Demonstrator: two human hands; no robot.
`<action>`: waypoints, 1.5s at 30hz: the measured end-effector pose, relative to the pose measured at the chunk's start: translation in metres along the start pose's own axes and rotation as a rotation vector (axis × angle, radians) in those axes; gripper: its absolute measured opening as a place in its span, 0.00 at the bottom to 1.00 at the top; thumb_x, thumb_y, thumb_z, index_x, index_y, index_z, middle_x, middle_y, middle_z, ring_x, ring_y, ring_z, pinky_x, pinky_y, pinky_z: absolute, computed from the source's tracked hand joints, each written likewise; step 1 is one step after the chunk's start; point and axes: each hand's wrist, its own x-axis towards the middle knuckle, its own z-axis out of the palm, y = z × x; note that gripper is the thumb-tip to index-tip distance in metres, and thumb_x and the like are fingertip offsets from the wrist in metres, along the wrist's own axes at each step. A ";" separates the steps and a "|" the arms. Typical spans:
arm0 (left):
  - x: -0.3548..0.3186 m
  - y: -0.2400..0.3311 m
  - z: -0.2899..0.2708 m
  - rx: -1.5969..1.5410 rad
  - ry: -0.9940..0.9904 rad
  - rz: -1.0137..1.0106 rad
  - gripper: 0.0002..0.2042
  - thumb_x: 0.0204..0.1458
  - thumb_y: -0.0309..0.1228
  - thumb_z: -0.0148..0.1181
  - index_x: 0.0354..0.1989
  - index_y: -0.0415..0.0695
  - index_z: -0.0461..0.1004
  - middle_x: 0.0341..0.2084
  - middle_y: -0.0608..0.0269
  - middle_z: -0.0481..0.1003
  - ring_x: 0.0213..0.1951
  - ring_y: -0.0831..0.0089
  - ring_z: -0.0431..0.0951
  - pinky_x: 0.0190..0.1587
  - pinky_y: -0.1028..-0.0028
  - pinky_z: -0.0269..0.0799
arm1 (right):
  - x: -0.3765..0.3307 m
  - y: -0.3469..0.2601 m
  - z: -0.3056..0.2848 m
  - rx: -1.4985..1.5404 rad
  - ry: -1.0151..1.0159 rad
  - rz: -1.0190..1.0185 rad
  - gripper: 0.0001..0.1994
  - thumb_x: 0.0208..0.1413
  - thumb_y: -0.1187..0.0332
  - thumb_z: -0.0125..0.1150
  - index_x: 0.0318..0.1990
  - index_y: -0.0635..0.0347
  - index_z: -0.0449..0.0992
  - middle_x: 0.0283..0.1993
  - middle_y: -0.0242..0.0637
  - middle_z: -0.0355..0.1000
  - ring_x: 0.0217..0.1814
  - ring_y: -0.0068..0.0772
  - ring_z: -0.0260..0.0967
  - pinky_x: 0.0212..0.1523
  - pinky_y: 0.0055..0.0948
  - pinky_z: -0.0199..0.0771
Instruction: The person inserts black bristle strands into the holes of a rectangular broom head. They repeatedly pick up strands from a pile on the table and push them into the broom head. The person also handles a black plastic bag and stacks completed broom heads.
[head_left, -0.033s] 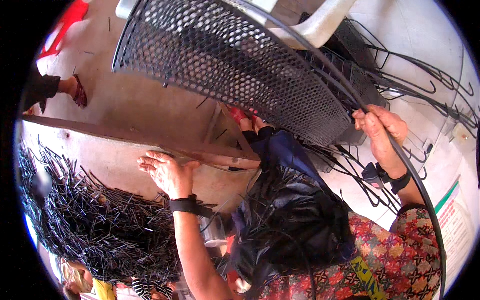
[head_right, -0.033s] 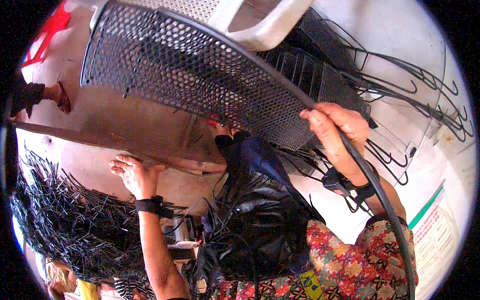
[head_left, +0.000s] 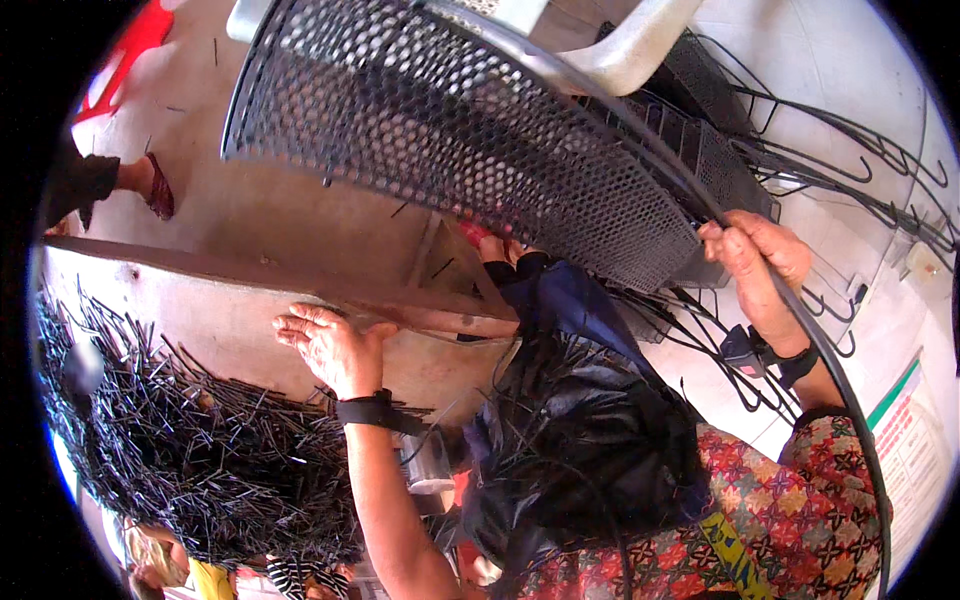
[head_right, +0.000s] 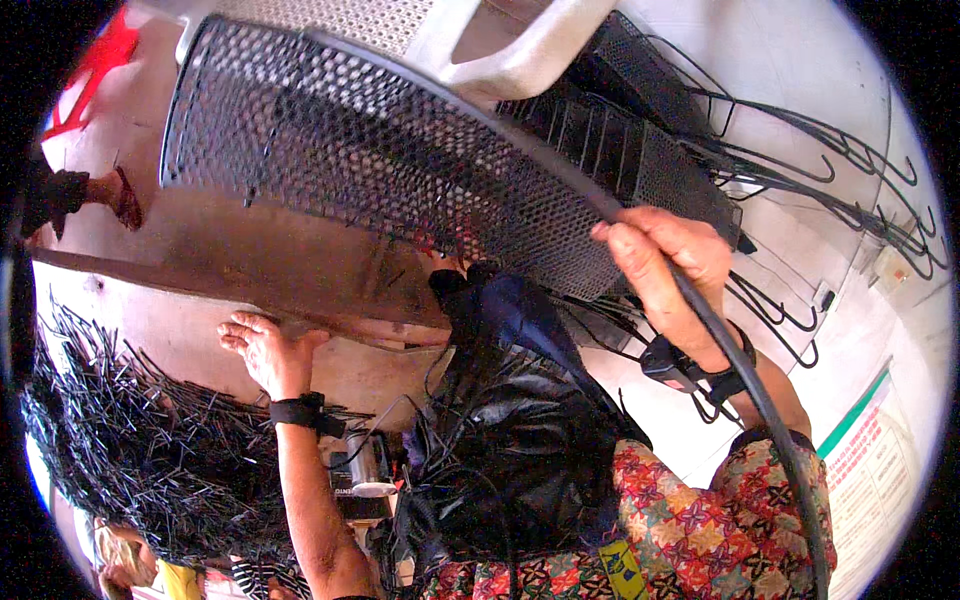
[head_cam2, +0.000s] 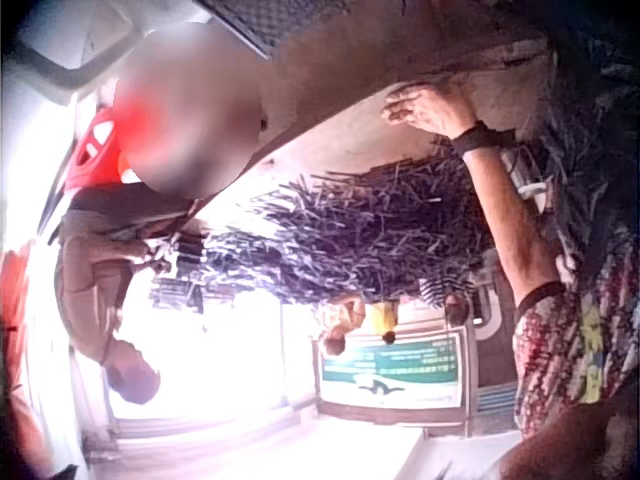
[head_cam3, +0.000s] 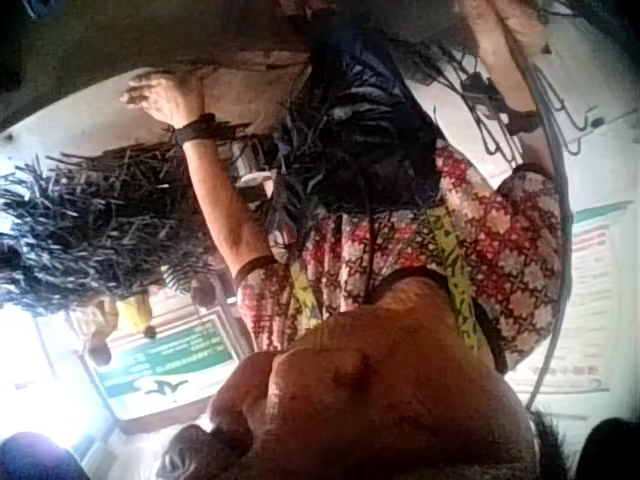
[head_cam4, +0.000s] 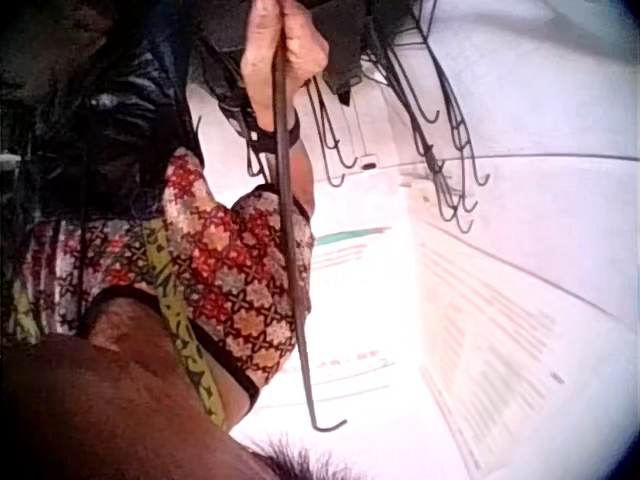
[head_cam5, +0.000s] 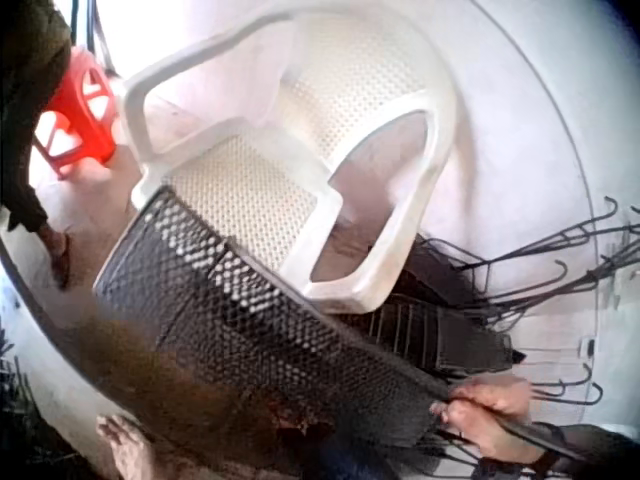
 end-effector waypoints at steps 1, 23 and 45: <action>0.002 0.000 0.002 -0.002 0.000 0.027 0.58 0.23 0.51 0.69 0.55 0.20 0.42 0.54 0.20 0.45 0.58 0.34 0.46 0.61 0.55 0.42 | -0.002 -0.002 0.000 -0.016 0.024 -0.127 0.08 0.51 0.70 0.55 0.30 0.69 0.74 0.20 0.37 0.69 0.18 0.24 0.63 0.19 0.22 0.61; -0.139 0.095 0.007 -0.800 0.067 0.784 0.15 0.42 0.23 0.59 0.41 0.40 0.70 0.38 0.54 0.72 0.42 0.61 0.71 0.45 0.65 0.65 | -0.050 0.098 -0.048 0.355 0.109 0.171 0.11 0.51 0.64 0.57 0.28 0.63 0.77 0.20 0.27 0.70 0.24 0.12 0.61 0.23 0.14 0.61; -0.134 0.176 -0.019 -0.550 -0.831 1.357 0.10 0.45 0.36 0.56 0.25 0.42 0.69 0.19 0.51 0.71 0.25 0.52 0.72 0.27 0.61 0.67 | -0.051 0.106 -0.057 0.200 0.045 0.149 0.13 0.54 0.66 0.53 0.33 0.71 0.73 0.30 0.40 0.72 0.28 0.20 0.64 0.31 0.19 0.66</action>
